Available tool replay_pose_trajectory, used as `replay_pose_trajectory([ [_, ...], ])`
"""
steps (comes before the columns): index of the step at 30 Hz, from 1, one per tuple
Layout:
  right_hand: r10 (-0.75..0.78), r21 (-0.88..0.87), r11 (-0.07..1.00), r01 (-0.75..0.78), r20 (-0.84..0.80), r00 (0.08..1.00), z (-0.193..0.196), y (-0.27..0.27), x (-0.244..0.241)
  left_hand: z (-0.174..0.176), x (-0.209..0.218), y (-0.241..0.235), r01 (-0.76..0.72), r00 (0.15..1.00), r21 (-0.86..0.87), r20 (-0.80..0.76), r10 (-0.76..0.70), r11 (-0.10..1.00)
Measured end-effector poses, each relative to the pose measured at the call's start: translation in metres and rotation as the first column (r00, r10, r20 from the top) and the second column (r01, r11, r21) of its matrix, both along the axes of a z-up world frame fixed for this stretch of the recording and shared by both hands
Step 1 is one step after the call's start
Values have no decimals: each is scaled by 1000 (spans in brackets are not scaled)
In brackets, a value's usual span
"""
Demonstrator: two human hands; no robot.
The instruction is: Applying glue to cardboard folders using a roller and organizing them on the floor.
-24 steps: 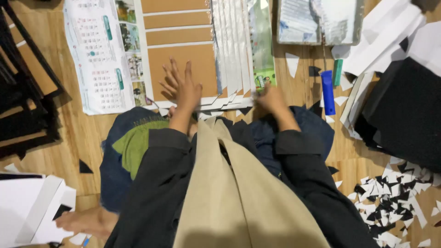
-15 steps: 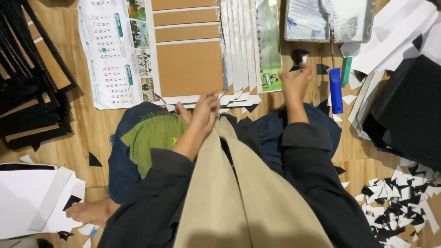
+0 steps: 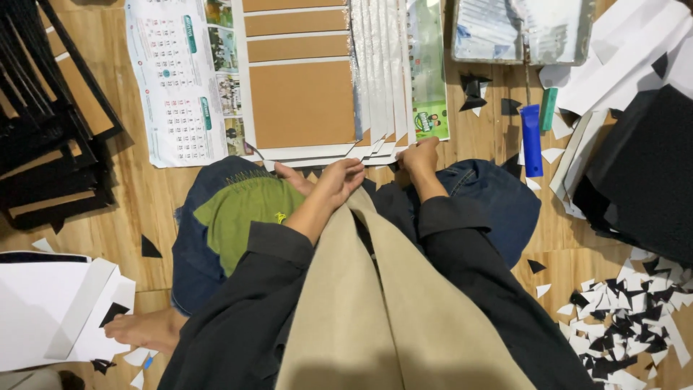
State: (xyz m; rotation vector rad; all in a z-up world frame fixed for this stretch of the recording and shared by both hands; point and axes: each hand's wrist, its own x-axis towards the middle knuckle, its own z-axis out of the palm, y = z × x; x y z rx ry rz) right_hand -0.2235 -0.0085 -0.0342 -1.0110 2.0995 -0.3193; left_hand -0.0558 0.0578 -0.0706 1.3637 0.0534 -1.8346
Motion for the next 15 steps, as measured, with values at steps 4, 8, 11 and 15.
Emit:
replay_pose_trajectory([
  [4,-56,-35,998,57,41,998,-21,0,-4,13,-9,4,30,999,7,-30,-30,1000],
  [8,-242,-26,960,278,416,876,-56,-10,-9,24,-9,7,134,989,24,-71,-132,991],
  [11,-454,214,859,466,740,496,-53,-14,-11,43,-7,7,112,985,42,-134,-106,993],
  [15,-510,434,786,440,857,67,-41,-20,-19,69,-16,-4,-163,967,-9,-200,158,987],
])
